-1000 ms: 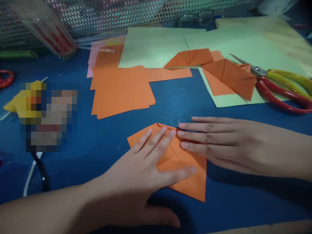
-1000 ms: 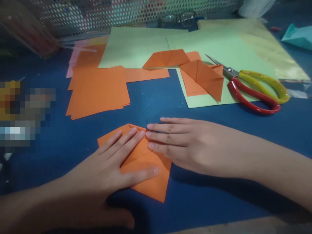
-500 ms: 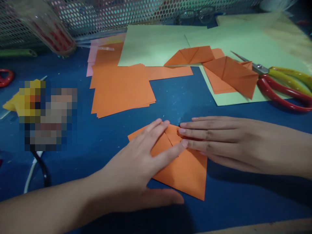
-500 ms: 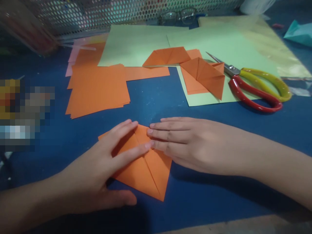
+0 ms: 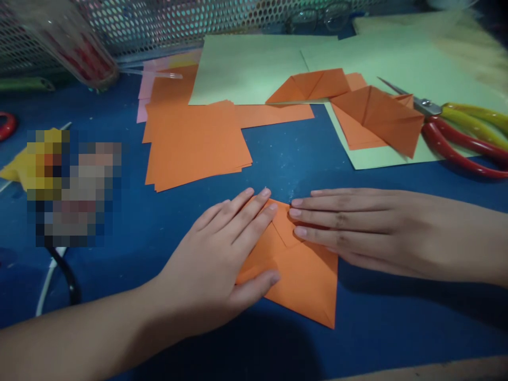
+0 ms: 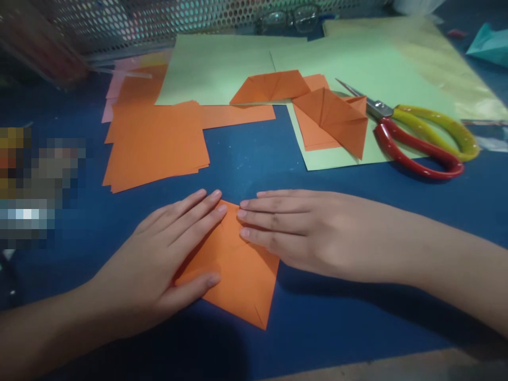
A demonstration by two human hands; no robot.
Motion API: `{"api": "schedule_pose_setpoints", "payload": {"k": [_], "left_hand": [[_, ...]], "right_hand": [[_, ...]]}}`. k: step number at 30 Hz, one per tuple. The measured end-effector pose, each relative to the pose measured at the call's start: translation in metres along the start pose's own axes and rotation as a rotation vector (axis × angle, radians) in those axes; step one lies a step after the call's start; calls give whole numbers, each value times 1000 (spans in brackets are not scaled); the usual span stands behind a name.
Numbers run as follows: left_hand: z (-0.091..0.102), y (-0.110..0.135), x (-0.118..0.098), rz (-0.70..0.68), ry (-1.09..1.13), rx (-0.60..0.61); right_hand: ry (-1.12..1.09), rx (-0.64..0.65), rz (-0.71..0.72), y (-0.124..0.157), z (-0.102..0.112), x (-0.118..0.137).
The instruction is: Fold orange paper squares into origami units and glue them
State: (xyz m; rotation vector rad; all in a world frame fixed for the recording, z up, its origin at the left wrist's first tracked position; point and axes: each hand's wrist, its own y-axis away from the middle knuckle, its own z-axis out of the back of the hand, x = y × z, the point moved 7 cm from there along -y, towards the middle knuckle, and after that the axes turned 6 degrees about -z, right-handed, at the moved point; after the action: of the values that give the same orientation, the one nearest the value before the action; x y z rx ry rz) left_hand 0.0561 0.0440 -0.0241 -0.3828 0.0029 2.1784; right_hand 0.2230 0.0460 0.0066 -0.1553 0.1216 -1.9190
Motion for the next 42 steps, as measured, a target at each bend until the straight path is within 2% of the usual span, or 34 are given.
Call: {"api": "schedule_pose_setpoints", "payload": {"k": [4,8,13,17,23,26,34,38,42], "left_hand": [[0,1,-1,23,-33,-4],[3,4,2,112,-72,-53],[6,2,1,148,-153,-45],[7,1,0,148,-178,-37],[8,0,-2,130,-174,-43],[10,0,-4,92,-178,-74],[6,0,-4,53,-164,-46],[7,1,-5,56,-152,-50],[8,0,-6,42,-142,-61]], "right_hand": [[-20,-1,-3,1,1,0],[-69,26,-46,1,-2,-1],[-57,7,-32,1,-1,-1],[-116,8,-57,4,-5,-4],[-151,-126,-100,13,-10,-5],[-154,-98,-96,15,-14,-4],[-187,-95,-112,14,-12,-7],[-189,-16,-82,8,-7,-8],[-289,-37,-158,9,-3,-16]]}}
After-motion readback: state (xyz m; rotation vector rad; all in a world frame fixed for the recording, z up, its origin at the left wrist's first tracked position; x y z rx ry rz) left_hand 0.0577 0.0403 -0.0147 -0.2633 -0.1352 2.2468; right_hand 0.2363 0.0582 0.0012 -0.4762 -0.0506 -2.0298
